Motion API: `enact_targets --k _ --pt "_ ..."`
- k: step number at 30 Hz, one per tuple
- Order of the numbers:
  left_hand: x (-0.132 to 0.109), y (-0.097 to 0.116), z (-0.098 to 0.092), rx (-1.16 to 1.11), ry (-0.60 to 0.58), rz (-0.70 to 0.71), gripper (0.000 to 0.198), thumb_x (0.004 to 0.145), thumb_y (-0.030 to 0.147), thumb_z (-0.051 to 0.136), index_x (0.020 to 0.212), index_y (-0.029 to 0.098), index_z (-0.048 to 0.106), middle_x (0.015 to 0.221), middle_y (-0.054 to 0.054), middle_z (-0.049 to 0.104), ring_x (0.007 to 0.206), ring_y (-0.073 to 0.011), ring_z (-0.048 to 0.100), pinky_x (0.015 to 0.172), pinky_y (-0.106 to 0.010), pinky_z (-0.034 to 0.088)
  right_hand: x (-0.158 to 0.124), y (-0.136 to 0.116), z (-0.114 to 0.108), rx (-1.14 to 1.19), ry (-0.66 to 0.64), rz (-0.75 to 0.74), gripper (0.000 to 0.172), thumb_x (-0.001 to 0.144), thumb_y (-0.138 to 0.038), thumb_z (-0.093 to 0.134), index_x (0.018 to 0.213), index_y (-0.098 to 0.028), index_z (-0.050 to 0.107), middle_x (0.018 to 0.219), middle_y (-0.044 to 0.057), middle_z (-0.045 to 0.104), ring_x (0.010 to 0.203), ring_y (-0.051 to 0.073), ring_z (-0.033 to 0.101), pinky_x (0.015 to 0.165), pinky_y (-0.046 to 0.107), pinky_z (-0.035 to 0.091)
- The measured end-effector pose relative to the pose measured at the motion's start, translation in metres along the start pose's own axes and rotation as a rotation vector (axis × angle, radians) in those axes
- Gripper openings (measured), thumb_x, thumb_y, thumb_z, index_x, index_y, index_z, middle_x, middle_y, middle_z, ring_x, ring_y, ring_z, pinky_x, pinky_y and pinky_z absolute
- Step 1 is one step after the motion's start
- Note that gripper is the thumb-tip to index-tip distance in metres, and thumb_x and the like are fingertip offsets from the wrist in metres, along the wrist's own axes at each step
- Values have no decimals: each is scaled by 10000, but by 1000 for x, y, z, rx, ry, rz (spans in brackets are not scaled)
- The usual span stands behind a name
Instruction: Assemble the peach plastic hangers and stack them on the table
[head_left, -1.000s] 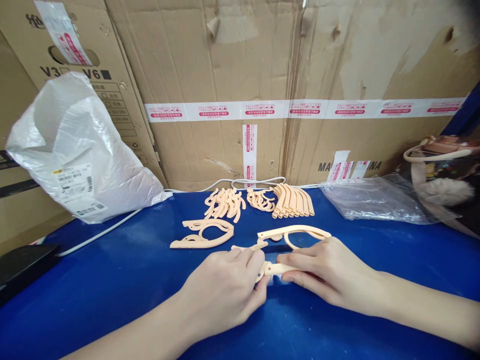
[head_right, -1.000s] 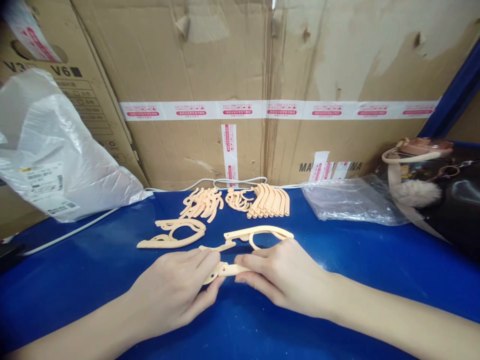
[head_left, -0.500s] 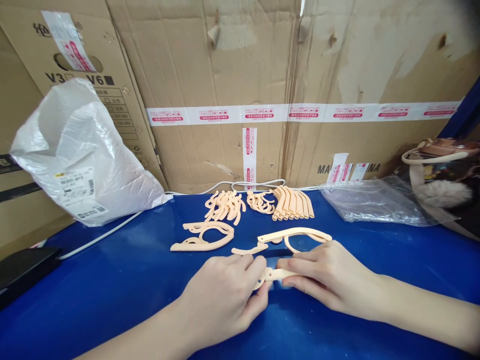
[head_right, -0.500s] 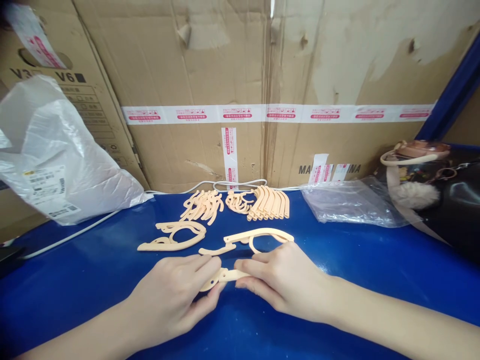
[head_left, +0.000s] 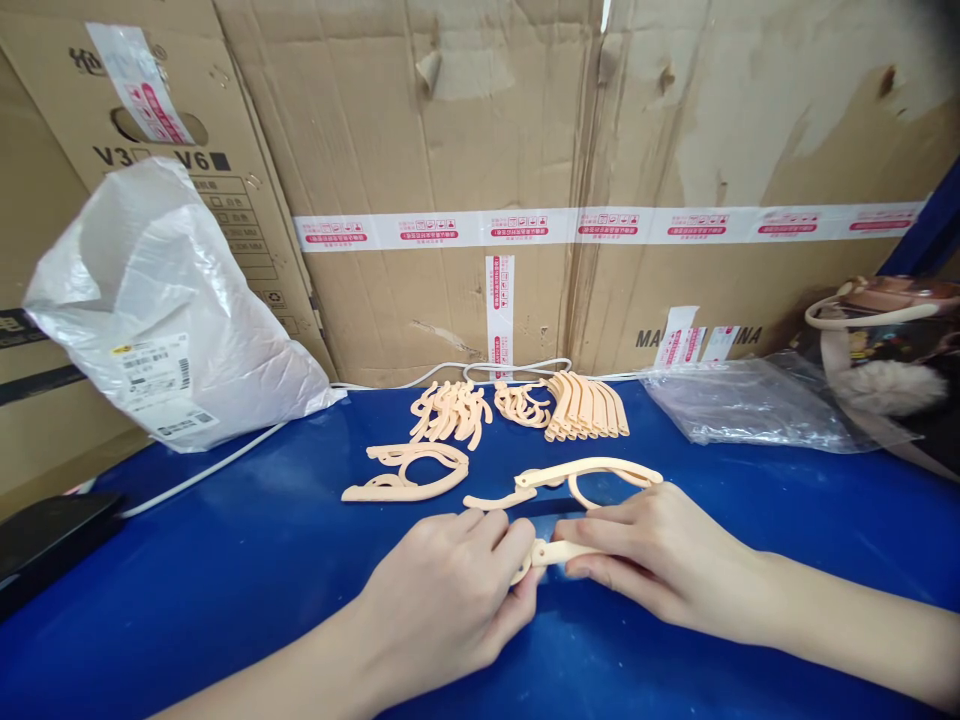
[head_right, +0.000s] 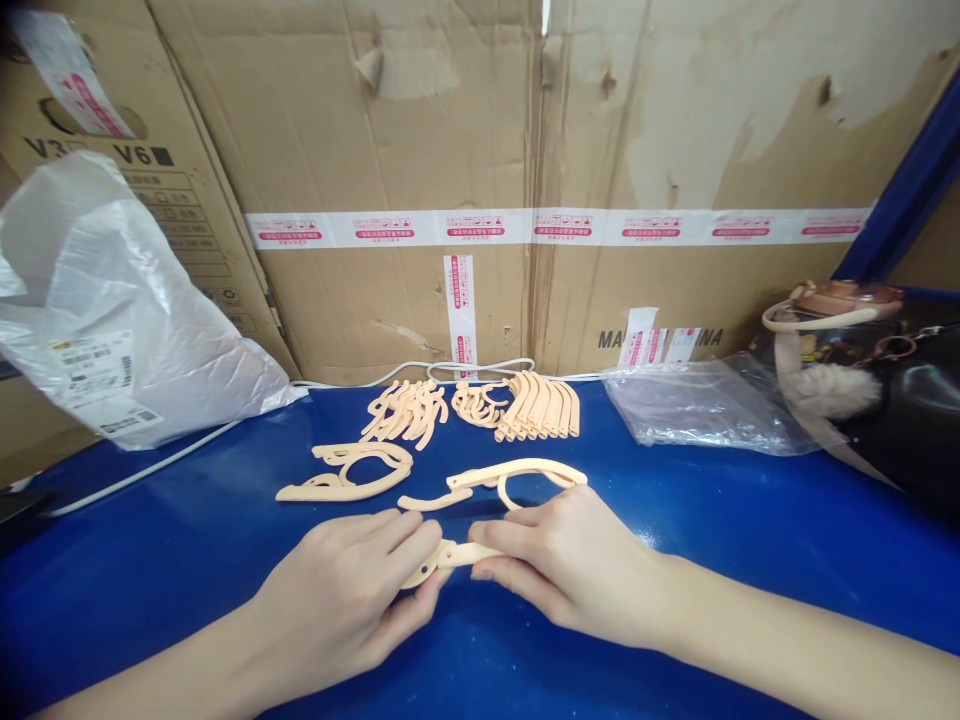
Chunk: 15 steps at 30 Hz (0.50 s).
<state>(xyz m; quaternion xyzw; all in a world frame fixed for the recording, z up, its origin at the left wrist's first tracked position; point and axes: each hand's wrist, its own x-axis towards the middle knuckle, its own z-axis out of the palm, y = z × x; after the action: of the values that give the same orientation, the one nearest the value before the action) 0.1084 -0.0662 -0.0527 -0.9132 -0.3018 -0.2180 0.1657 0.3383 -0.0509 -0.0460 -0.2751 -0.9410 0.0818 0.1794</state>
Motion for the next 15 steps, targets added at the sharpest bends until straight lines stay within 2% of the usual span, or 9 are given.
enact_targets --k 5,9,15 --pt "0 1 -1 65 22 35 189 915 185 396 738 197 462 603 22 521 507 -141 521 474 -275 299 0 -1 -1 17 -24 -1 270 1005 -313 378 1015 -195 620 765 10 651 625 117 583 571 231 351" --pt "-1 2 -2 39 15 19 187 904 186 417 722 196 458 590 24 520 497 -141 521 466 -281 299 -2 -1 0 -36 15 -29 268 1005 -316 375 1018 -198 615 717 -4 634 568 114 551 530 245 322" --pt "0 3 -3 -153 -97 -23 131 913 258 436 794 202 446 676 15 594 545 -156 560 484 -272 331 -4 -2 4 -134 18 -50 316 1014 -345 337 1024 -193 614 738 2 645 573 118 570 539 252 357"
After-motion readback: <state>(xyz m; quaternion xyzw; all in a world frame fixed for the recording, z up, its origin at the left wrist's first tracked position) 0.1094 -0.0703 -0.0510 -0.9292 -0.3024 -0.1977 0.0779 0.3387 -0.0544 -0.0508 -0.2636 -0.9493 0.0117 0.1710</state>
